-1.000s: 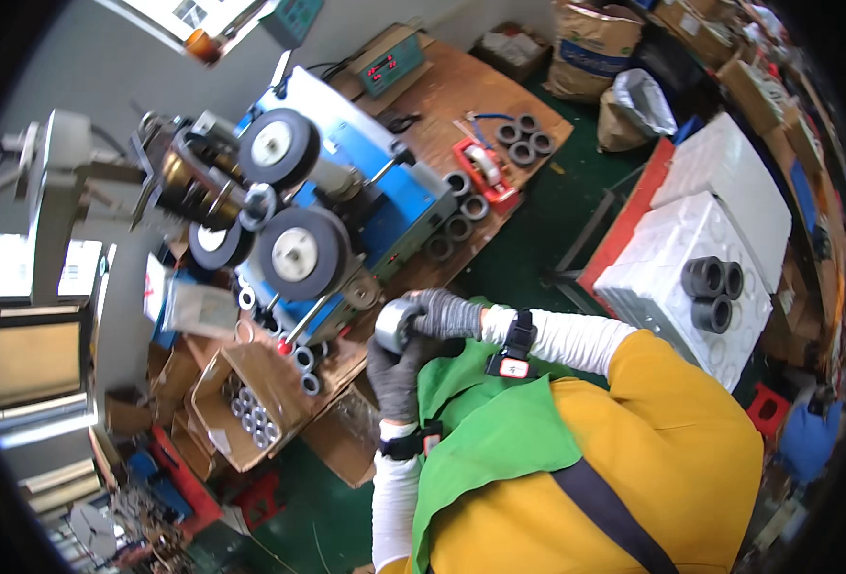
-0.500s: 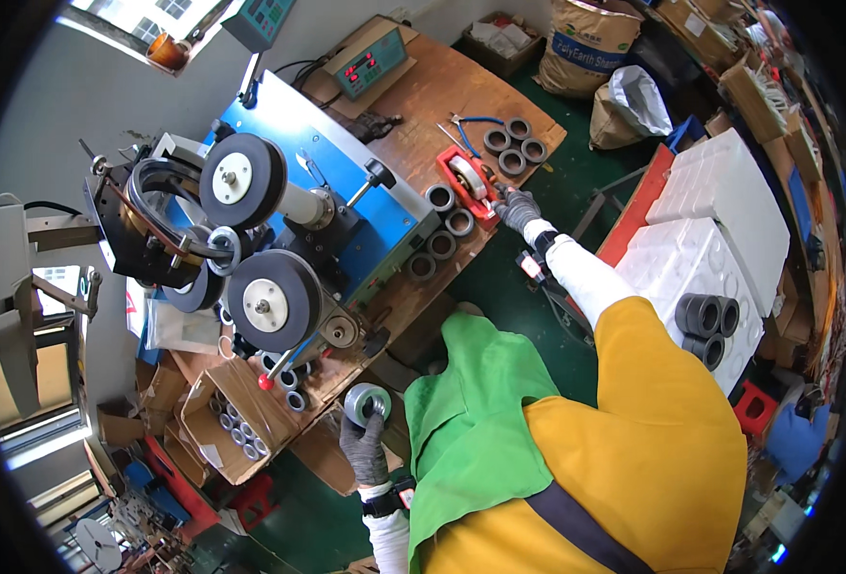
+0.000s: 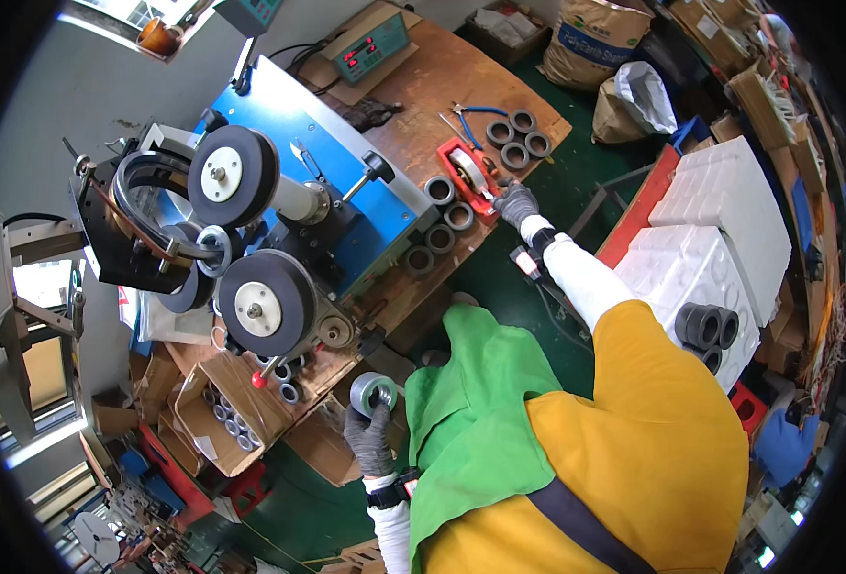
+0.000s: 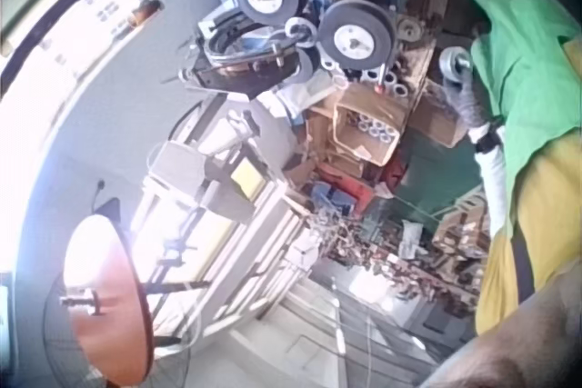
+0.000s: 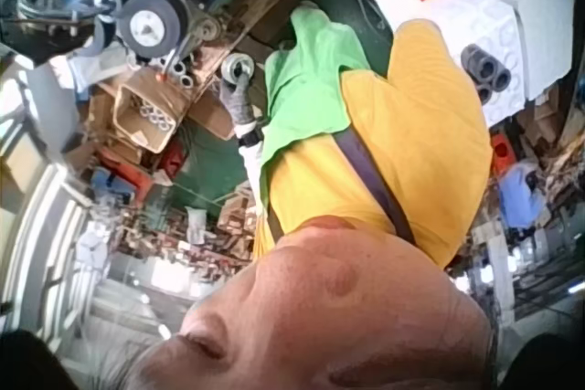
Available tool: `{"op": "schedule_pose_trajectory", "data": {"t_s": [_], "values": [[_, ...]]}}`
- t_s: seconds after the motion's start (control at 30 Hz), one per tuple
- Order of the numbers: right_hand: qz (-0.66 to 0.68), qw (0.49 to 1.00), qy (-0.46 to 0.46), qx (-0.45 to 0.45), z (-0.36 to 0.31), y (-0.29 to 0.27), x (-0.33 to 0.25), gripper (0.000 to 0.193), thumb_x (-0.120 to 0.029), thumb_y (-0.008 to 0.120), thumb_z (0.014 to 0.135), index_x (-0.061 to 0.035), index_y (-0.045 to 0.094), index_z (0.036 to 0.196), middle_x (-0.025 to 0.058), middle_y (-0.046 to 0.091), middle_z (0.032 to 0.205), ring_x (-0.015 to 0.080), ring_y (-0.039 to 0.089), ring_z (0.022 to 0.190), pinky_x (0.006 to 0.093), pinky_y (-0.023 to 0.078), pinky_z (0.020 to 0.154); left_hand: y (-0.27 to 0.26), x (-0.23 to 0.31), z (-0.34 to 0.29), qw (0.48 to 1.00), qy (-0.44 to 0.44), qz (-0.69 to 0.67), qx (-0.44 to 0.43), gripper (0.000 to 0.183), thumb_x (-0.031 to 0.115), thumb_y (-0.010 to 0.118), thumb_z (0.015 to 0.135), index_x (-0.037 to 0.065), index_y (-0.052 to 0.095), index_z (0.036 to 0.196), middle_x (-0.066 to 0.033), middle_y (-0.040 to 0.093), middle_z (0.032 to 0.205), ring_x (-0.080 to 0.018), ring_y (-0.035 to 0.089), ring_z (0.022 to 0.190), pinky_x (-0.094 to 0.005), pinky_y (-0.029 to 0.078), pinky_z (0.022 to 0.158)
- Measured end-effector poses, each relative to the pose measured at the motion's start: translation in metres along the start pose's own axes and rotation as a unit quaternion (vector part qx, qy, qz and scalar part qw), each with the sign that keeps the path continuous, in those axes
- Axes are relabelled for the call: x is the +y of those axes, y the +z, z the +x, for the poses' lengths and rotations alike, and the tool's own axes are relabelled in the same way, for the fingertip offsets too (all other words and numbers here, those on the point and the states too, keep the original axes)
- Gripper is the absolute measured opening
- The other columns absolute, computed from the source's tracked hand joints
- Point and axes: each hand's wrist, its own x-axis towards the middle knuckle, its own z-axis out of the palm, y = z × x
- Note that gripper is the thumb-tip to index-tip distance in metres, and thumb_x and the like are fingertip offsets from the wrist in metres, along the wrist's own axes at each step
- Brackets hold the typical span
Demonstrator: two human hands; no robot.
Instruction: Using a tabletop machine to process or label metal rings in a factory production setting.
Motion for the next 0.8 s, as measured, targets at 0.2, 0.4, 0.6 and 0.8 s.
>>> {"op": "schedule_pose_trajectory", "data": {"t_s": [0.2,0.4,0.6,0.8], "values": [[0.103,0.994,0.005,-0.048,-0.011,0.007,0.023,0.061,-0.021,0.067,0.068,-0.0047,0.041,0.121,0.0082,0.062,0.084,0.0167,0.06,0.076,0.0284,0.047,0.072,0.006,-0.001,0.006,0.999,-0.025,-0.026,-0.006,0.037,0.009,0.062,0.074,0.0,0.052,0.109,-0.0079,0.057,0.097,-0.0161,0.056,0.083,-0.0284,0.052,0.066],[0.145,0.983,0.09,-0.071,0.014,0.031,0.039,0.063,-0.026,0.067,0.071,0.0004,0.04,0.121,0.0122,0.062,0.093,0.0174,0.06,0.08,0.0272,0.046,0.072,0.015,0.012,0.007,0.999,-0.037,-0.029,0.008,0.035,0.013,0.067,0.071,-0.002,0.055,0.1,-0.0076,0.059,0.092,-0.0142,0.056,0.079,-0.0261,0.048,0.07],[0.112,0.99,0.04,-0.078,0.03,0.044,0.064,0.075,-0.04,0.066,0.069,-0.0028,0.036,0.126,0.0161,0.051,0.119,0.0269,0.049,0.11,0.0317,0.038,0.092,0.018,0.015,0.006,1.0,-0.028,-0.007,0.005,0.036,0.014,0.068,0.071,-0.003,0.055,0.1,-0.0077,0.059,0.091,-0.0146,0.056,0.079,-0.027,0.047,0.07],[0.154,0.98,-0.047,-0.116,0.007,0.02,0.05,0.065,-0.033,0.064,0.07,-0.0106,0.038,0.125,0.0154,0.055,0.108,0.0287,0.054,0.099,0.0348,0.041,0.087,0.014,-0.005,0.007,0.999,-0.033,0.019,0.022,0.035,0.016,0.068,0.071,-0.002,0.056,0.099,-0.007,0.06,0.091,-0.0143,0.055,0.078,-0.0266,0.046,0.072]]}}
